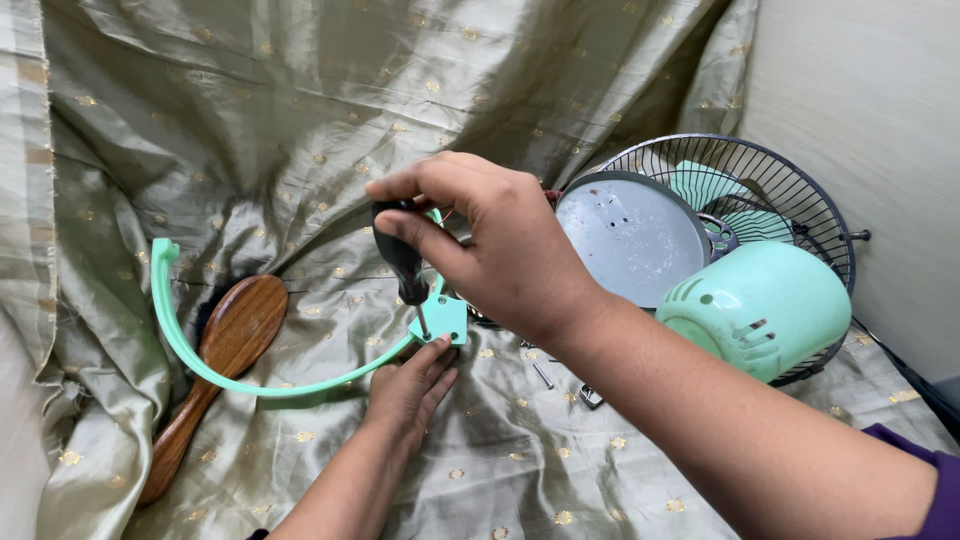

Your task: The person assembles a light green plastic fan component using a screwdriver. They align the curved plastic piece with a metal housing, insert screws, and tighten them to secure the parts together.

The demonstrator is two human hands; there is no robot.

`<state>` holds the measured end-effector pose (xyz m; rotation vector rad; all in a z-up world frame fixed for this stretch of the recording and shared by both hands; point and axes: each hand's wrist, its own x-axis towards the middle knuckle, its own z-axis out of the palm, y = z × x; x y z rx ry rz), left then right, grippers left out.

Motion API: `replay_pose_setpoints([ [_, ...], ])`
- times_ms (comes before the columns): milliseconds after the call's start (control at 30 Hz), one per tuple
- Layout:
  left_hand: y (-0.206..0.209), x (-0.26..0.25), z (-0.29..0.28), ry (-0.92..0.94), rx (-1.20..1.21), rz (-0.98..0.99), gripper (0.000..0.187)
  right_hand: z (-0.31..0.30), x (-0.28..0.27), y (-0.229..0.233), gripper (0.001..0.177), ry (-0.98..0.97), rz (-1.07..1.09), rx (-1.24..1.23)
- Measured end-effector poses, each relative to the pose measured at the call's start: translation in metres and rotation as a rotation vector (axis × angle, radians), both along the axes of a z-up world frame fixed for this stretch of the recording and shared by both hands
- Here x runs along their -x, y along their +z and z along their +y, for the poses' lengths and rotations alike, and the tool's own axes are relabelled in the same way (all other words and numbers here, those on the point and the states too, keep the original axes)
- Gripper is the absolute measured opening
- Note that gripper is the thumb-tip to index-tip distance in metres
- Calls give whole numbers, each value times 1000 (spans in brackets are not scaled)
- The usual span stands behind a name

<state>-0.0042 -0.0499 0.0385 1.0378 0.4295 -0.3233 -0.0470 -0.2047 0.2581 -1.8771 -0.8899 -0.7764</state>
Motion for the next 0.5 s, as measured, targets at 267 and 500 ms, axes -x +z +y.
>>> replay_pose_setpoints([
  [267,3,1,0,-8,-21,-6,42,13,-2,4,17,-258,-24,49],
  [500,4,2,0,-22,-36,-17,41,18,2,-3,13,-170,42,3],
])
